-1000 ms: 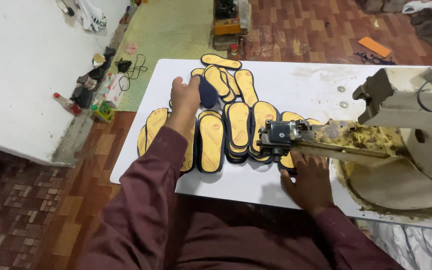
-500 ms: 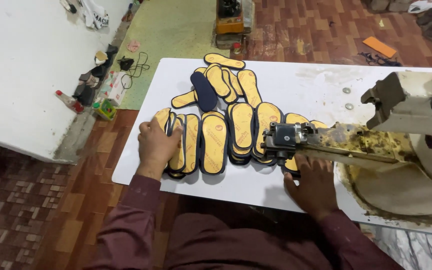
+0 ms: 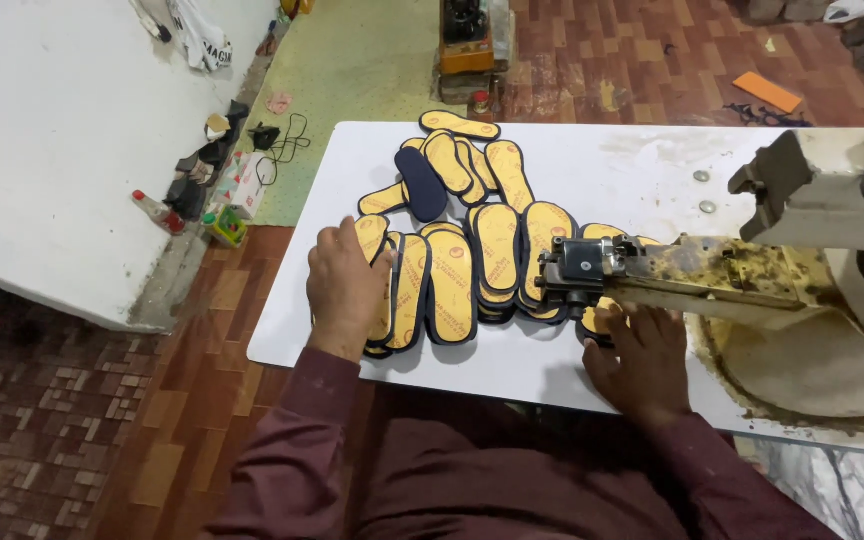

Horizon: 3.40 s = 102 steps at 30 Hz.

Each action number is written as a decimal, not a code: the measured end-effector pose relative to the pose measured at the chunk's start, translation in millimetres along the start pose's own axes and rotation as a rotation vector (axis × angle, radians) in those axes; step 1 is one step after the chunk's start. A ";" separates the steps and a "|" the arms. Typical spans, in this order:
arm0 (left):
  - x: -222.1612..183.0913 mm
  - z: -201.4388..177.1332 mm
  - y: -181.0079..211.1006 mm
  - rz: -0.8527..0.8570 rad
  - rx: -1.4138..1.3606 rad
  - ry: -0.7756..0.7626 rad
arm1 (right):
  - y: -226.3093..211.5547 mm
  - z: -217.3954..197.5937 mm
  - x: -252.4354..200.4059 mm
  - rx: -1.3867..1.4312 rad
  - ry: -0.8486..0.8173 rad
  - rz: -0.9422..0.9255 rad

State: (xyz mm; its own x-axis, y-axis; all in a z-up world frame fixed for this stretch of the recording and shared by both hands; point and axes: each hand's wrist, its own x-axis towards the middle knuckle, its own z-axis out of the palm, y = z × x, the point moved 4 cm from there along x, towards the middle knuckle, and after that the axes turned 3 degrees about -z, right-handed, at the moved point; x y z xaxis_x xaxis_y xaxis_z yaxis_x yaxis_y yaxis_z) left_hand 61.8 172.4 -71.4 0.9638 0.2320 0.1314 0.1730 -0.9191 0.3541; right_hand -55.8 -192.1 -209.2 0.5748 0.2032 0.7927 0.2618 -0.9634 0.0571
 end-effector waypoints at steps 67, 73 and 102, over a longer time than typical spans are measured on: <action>-164.3 -41.5 119.1 0.368 -1.519 -0.775 | -65.4 -163.6 114.5 1.294 -0.097 1.138; -143.9 -52.4 125.8 0.207 -1.499 -0.677 | -69.7 -157.9 100.2 1.154 -0.206 0.988; -169.9 -75.6 126.3 0.574 -1.114 -0.626 | -64.9 -142.3 88.1 1.928 -0.368 1.209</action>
State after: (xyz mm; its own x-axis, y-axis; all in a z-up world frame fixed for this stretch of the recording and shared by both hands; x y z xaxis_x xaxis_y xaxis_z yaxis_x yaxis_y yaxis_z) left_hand -95.5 41.0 21.0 0.8247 -0.5354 0.1823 -0.2371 -0.0346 0.9709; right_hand -132.5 -136.5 -56.8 0.9896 0.0900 -0.1121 -0.1434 0.5643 -0.8130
